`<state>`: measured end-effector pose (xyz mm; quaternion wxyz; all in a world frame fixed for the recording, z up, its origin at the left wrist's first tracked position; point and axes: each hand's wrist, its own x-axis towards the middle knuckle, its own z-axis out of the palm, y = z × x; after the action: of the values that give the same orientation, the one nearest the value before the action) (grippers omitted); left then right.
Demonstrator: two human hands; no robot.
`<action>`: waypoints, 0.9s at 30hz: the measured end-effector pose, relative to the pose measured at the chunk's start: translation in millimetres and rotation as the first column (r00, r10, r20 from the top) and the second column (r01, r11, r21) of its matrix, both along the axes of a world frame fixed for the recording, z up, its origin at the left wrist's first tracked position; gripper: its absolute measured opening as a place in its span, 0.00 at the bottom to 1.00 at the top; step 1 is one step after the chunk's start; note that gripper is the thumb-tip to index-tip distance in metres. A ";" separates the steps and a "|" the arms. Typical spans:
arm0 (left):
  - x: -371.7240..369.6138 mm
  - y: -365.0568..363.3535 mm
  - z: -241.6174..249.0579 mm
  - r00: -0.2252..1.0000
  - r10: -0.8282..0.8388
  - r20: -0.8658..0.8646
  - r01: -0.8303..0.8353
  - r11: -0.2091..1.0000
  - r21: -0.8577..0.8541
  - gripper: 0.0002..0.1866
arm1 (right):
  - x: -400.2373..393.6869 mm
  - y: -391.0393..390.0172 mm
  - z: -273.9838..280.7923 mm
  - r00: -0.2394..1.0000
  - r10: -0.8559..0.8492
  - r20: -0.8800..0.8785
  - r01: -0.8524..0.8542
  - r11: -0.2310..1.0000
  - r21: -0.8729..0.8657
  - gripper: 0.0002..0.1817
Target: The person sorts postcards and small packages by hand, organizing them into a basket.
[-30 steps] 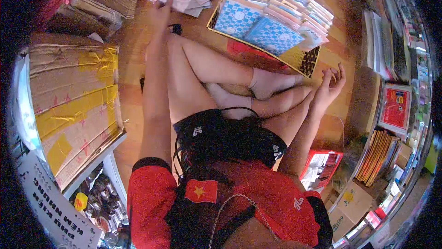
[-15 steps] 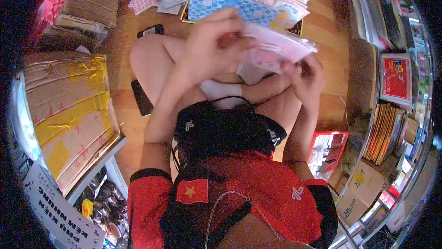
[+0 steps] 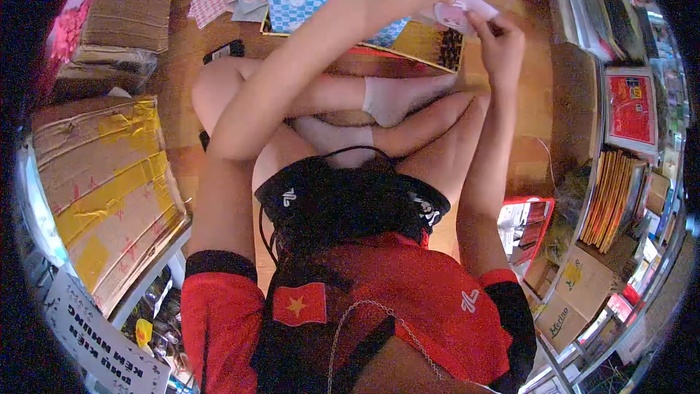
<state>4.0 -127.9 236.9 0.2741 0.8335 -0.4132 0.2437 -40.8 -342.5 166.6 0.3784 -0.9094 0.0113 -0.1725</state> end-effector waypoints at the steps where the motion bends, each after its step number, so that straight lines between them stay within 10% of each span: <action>1: 3.4 -1.9 -3.4 0.999 0.008 0.050 -0.009 1.000 0.008 0.16 | -1.2 6.1 1.3 1.000 0.012 -0.003 -0.012 1.000 0.021 0.17; 27: 27.9 -9.3 -21.3 0.994 0.025 0.110 -0.057 0.953 0.299 0.05 | 11.2 23.7 -1.0 0.994 -0.041 -0.101 0.016 0.970 -0.241 0.17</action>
<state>31.8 -137.2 215.6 0.1165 0.8600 -0.4420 0.2268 -29.7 -318.8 165.7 0.2619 -0.9560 0.0234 -0.1300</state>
